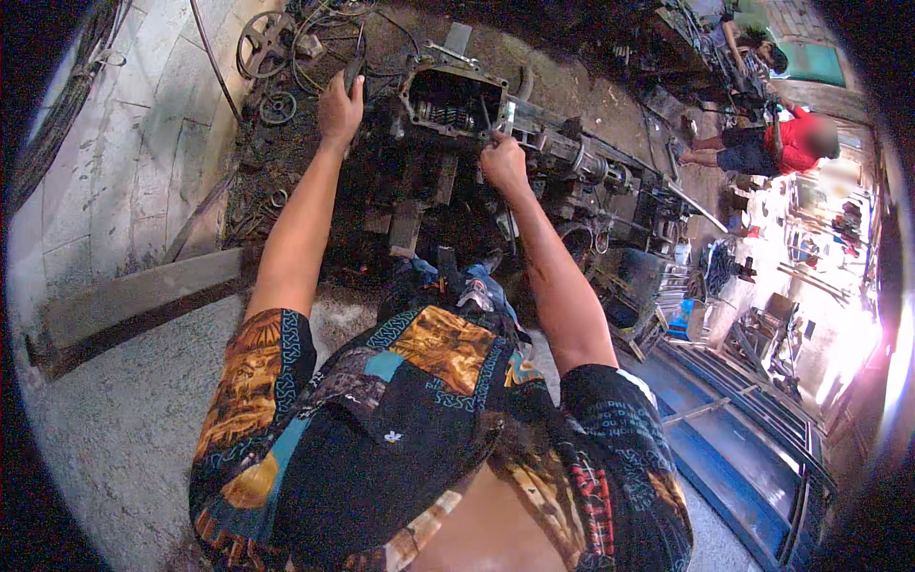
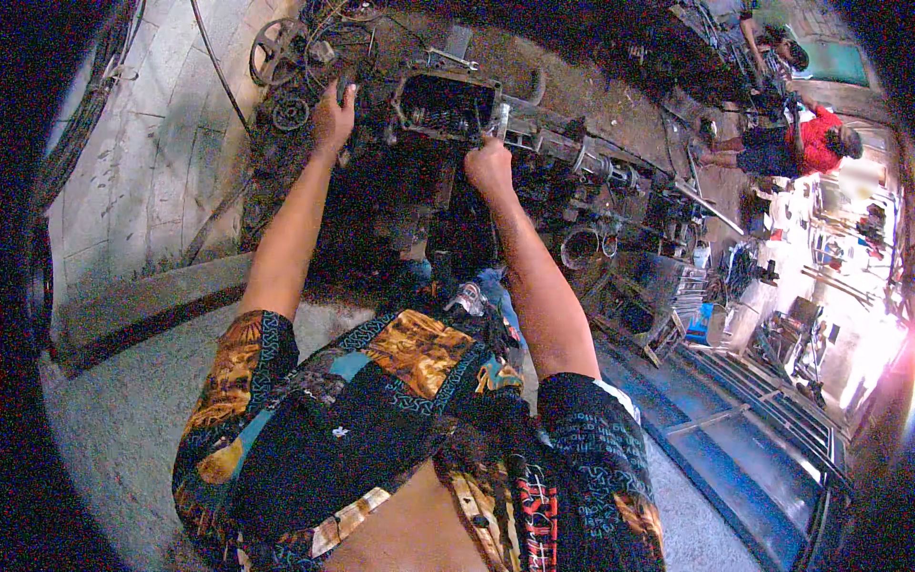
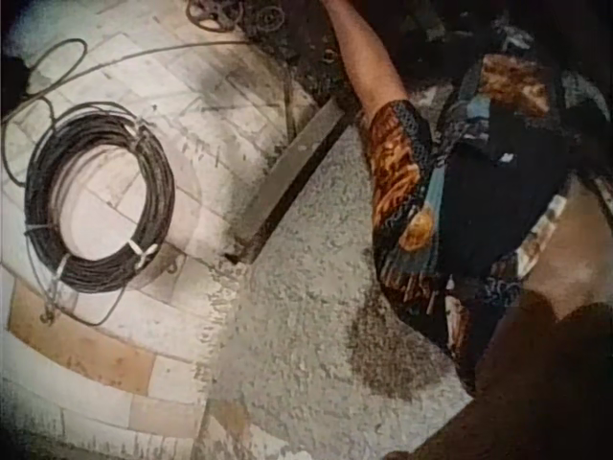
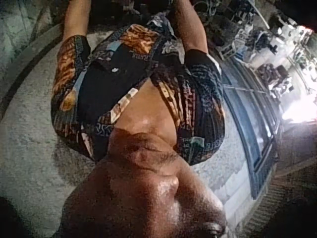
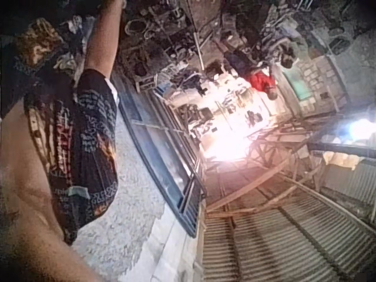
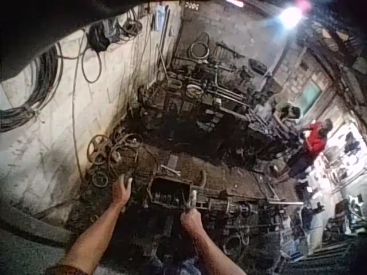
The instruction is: Manually repairing or adjusting a mechanical assembly on a fabrication floor using metal rods and hand tools.
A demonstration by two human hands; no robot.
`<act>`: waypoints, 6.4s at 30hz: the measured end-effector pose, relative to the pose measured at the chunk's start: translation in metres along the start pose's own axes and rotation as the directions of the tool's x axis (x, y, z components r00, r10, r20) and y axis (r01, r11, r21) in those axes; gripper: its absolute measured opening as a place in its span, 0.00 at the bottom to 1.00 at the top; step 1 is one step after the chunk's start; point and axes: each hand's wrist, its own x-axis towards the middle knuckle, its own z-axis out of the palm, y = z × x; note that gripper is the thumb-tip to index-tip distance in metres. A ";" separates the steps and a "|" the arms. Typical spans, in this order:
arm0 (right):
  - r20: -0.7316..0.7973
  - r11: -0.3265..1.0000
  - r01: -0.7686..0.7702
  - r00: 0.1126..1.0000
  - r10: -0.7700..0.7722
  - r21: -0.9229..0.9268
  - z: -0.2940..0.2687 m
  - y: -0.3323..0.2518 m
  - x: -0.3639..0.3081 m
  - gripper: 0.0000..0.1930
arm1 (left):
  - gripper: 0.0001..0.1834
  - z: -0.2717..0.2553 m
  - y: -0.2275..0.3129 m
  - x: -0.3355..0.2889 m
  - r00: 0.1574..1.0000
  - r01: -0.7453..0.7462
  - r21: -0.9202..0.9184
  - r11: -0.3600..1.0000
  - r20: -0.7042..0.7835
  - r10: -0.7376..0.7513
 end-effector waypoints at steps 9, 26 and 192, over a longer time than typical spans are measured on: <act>0.059 0.993 0.035 0.997 -0.042 0.114 -0.006 0.021 0.007 0.22 | 0.28 -0.002 0.005 -0.015 0.999 0.039 0.024 0.999 -0.028 -0.039; 0.261 0.956 -0.062 0.965 -0.015 0.286 -0.040 0.023 -0.016 0.24 | 0.32 -0.044 -0.006 0.008 0.961 0.276 -0.268 0.923 0.107 -0.256; 0.307 0.830 -0.111 0.949 -0.076 0.547 -0.091 -0.049 0.043 0.26 | 0.38 0.010 0.012 0.019 0.950 0.298 0.309 0.903 0.001 -0.313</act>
